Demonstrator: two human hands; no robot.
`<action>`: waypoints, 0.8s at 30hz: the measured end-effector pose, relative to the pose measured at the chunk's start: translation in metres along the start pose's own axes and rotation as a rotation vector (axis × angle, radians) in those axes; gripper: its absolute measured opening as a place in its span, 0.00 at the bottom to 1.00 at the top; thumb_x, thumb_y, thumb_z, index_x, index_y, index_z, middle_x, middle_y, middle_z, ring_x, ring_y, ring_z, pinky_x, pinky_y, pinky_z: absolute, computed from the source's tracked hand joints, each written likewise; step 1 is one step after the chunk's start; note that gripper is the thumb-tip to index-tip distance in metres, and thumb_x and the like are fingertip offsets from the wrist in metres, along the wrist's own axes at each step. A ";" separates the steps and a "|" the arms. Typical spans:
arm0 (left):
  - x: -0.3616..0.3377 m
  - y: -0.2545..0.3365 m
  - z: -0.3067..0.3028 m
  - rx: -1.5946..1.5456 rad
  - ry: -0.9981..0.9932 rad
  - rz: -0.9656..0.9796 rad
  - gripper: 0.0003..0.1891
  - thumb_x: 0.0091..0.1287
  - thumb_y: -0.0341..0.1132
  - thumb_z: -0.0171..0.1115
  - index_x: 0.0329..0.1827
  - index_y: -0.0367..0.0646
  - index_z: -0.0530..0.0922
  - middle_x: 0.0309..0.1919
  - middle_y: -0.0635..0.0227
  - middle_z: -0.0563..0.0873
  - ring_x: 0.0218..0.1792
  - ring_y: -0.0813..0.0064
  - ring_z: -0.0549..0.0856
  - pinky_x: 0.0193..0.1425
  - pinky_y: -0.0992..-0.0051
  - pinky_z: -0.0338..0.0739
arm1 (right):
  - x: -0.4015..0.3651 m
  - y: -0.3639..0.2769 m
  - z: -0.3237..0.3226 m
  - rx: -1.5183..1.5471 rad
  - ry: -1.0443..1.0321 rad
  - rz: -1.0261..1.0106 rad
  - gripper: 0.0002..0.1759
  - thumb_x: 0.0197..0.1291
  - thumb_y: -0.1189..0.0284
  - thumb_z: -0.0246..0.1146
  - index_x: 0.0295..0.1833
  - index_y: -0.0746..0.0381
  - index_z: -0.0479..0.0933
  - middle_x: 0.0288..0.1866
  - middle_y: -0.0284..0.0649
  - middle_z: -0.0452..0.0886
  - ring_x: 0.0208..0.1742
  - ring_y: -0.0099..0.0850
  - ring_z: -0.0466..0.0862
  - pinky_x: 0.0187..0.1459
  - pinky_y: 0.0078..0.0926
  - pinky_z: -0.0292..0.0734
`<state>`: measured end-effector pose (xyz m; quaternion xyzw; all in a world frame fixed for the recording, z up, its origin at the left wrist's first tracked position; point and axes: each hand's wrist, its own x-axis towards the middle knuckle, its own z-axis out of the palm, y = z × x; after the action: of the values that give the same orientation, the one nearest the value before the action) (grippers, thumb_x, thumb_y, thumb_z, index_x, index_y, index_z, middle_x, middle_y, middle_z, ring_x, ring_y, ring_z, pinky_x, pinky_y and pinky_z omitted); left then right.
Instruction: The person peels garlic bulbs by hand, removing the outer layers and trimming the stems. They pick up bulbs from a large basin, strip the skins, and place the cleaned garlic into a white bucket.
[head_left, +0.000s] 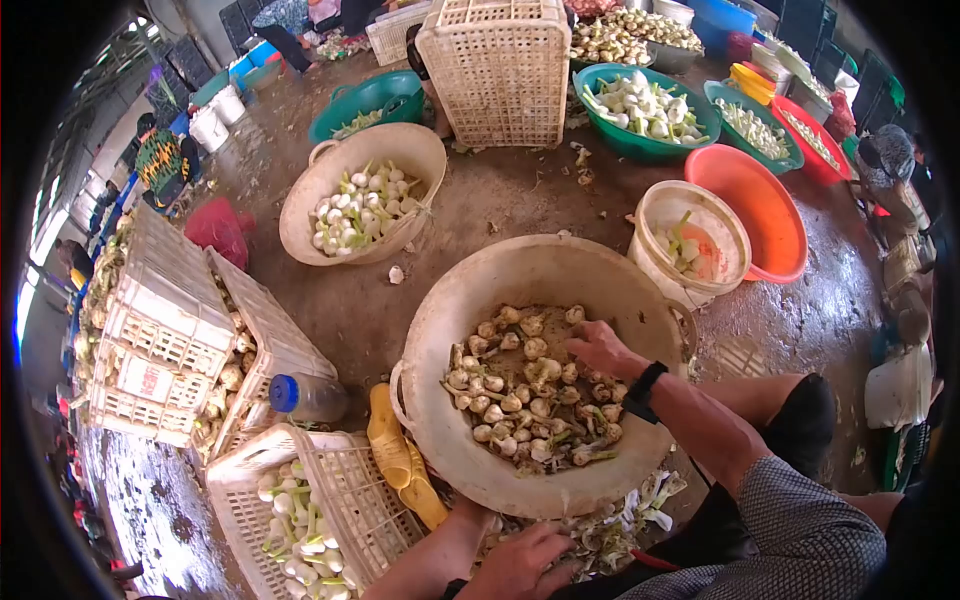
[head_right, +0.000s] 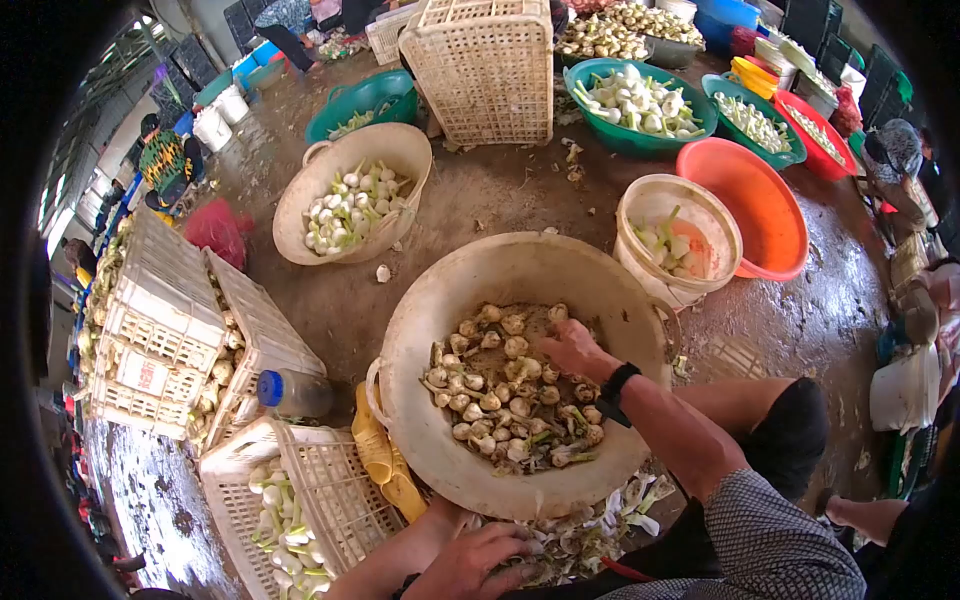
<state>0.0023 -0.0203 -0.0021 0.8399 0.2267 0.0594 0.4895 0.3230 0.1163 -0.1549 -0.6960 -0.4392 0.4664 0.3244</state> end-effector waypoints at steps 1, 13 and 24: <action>0.001 0.005 -0.003 0.028 0.156 0.002 0.17 0.60 0.33 0.65 0.52 0.38 0.77 0.49 0.54 0.82 0.45 0.51 0.83 0.47 0.63 0.78 | 0.017 0.014 0.009 -0.139 -0.009 0.006 0.20 0.64 0.62 0.63 0.43 0.72 0.76 0.29 0.46 0.81 0.28 0.34 0.80 0.31 0.38 0.76; 0.003 0.004 -0.033 -0.222 0.126 -0.219 0.25 0.57 0.31 0.70 0.58 0.36 0.76 0.49 0.49 0.83 0.51 0.47 0.82 0.55 0.58 0.77 | 0.144 0.072 0.071 -0.656 -0.005 -0.151 0.30 0.62 0.64 0.59 0.65 0.71 0.67 0.48 0.60 0.80 0.49 0.57 0.80 0.47 0.55 0.75; -0.003 -0.029 -0.005 -0.110 0.608 -0.280 0.25 0.67 0.39 0.64 0.63 0.35 0.72 0.55 0.49 0.79 0.45 0.57 0.81 0.49 0.66 0.76 | -0.045 -0.049 0.057 0.480 -0.292 0.009 0.23 0.66 0.64 0.61 0.61 0.67 0.76 0.35 0.34 0.83 0.27 0.17 0.78 0.29 0.19 0.75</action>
<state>-0.0114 -0.0057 -0.0238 0.7170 0.4718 0.2515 0.4473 0.2466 0.0972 -0.1166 -0.5268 -0.3551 0.6537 0.4111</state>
